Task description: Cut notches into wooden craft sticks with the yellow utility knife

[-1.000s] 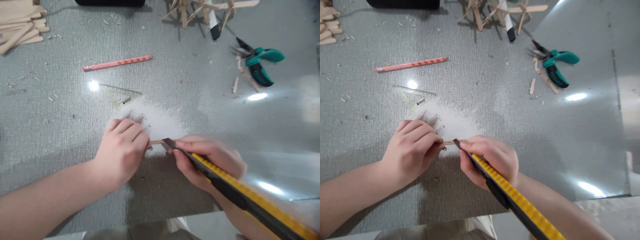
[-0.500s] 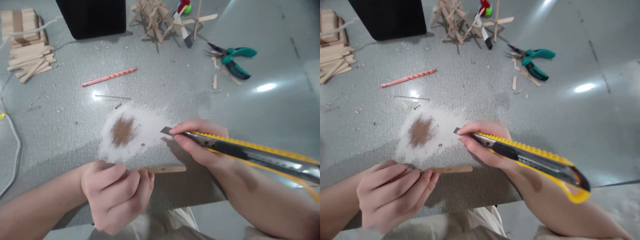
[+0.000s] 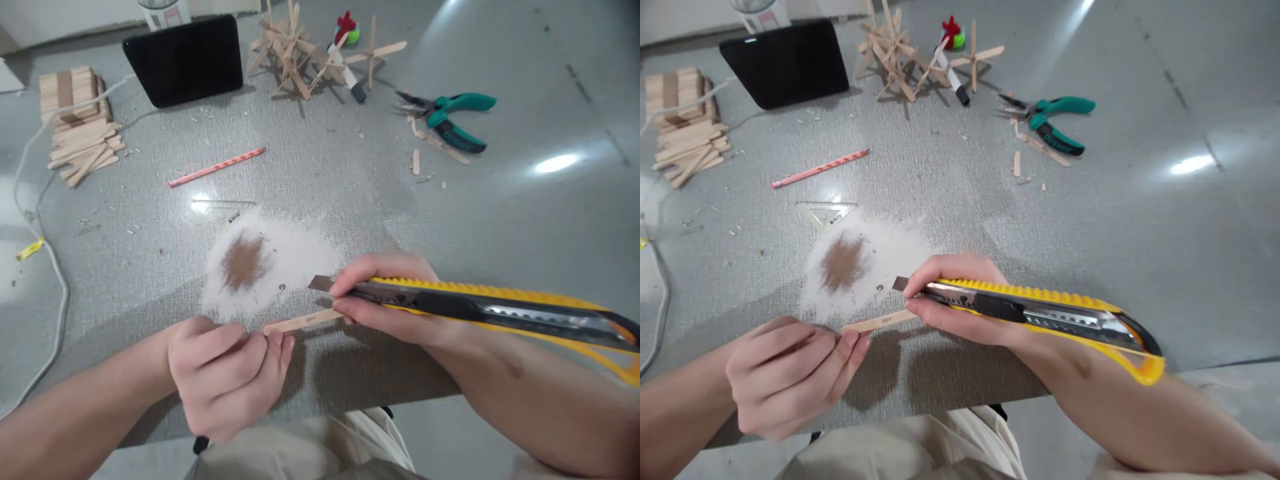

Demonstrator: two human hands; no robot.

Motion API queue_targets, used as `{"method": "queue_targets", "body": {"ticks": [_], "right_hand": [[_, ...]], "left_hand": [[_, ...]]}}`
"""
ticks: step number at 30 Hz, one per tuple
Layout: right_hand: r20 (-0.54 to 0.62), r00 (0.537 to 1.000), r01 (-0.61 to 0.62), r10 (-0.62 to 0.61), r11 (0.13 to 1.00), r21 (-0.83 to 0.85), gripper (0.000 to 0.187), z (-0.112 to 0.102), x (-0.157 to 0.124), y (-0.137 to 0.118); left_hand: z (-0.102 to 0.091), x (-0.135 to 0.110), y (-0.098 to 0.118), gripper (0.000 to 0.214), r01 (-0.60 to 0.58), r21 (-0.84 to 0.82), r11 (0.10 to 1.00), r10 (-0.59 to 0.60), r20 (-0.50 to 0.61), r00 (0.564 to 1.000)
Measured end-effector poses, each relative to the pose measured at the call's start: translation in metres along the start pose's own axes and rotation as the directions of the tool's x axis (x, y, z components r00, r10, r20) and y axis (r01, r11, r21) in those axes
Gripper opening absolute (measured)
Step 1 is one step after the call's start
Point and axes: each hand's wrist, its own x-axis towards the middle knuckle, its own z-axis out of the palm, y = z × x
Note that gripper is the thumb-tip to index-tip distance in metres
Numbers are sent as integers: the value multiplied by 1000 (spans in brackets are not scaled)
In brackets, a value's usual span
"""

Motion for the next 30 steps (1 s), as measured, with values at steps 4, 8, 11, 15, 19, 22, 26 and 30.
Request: {"method": "queue_targets", "body": {"ticks": [4, 8, 11, 15, 19, 22, 26, 30], "right_hand": [[-30, 998, 47, -50, 996, -81, 10, 0, -3, 0], [-33, 992, 119, -125, 983, -143, 6, 1, -5, 6], [-63, 964, 248, -259, 958, -140, 6, 4, -4, 16], [-92, 922, 364, -377, 922, -135, 9, 9, 2, 29], [-104, 890, 422, -444, 888, -184, 8, 12, 4, 33], [-108, 886, 424, -451, 882, -205, 10, 12, 4, 33], [-112, 886, 413, -450, 876, -250, 10, 13, 4, 36], [-122, 889, 396, -442, 874, -282, 7, 14, 4, 39]], "left_hand": [[-5, 8, -3, 28, -379, 172, 909, 386, -6, 923], [-8, 15, -12, 20, -527, 363, 768, 543, 67, 837], [-2, 12, -17, 24, -157, 172, 973, 172, -76, 982], [9, 7, -15, 29, 392, -475, 788, -376, 135, 917], [15, 6, -13, 26, 524, -605, 600, -469, 265, 843], [16, 7, -14, 28, 581, -658, 480, -513, 327, 794], [17, 7, -16, 27, 613, -686, 391, -557, 355, 751], [17, 8, -17, 28, 620, -685, 383, -583, 342, 737]]}}
